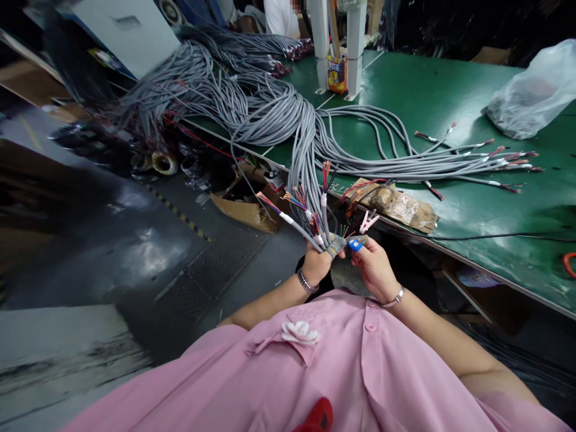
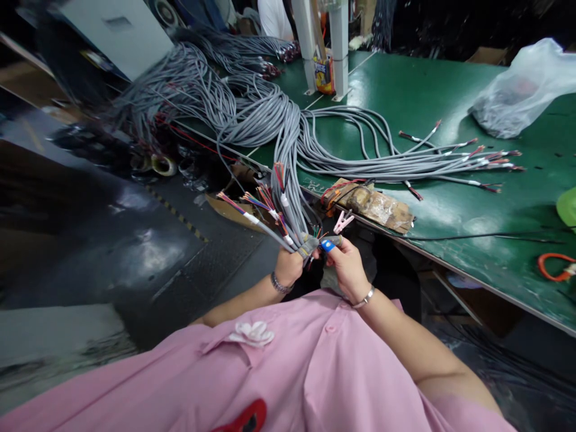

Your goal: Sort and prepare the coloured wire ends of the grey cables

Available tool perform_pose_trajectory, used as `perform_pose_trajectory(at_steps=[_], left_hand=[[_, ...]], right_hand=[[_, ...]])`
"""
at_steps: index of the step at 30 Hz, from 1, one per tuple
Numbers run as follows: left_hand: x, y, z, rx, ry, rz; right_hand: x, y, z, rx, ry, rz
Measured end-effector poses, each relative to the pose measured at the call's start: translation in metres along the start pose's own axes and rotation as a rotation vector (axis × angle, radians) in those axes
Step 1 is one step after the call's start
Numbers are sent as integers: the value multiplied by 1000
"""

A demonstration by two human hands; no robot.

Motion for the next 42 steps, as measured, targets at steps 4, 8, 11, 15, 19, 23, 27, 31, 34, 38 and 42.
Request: perform_pose_trajectory(at_steps=[4,8,11,15,19,23,27,31,34,38,42], left_hand=[[2,0,-1,-21,11,22],[5,-1,-1,-57,4,44],[6,0,0,-61,-9,44],[4,-1,-1,-64,-26,53],[-1,-3,-2,-18,-46,78],[-5,-6,-7,62,-126,181],[-8,-5,-15,188,-200,258],[-8,3,-23,294,-220,279],[-6,8,-27,329,-223,250],[-4,10,-31,351,-238,220],[-3,12,-32,357,-262,210]], right_hand=[[-1,-3,2,-13,-11,31],[-1,-4,5,-17,-8,67],[0,-4,6,-17,-6,70],[1,-3,8,6,23,57],[-1,-10,9,110,71,28],[0,-29,0,125,139,-86],[5,-47,-24,-2,151,-162],[10,-45,-48,22,152,-169],[16,-34,-56,37,114,-174],[22,-22,-54,22,89,-197],[25,-15,-49,4,61,-162]])
Point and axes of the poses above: each hand's wrist, its own z-axis away from the middle knuckle, its own y-axis out of the palm, x = y × z, the point moved 1 cm from there along -z, towards the middle knuckle
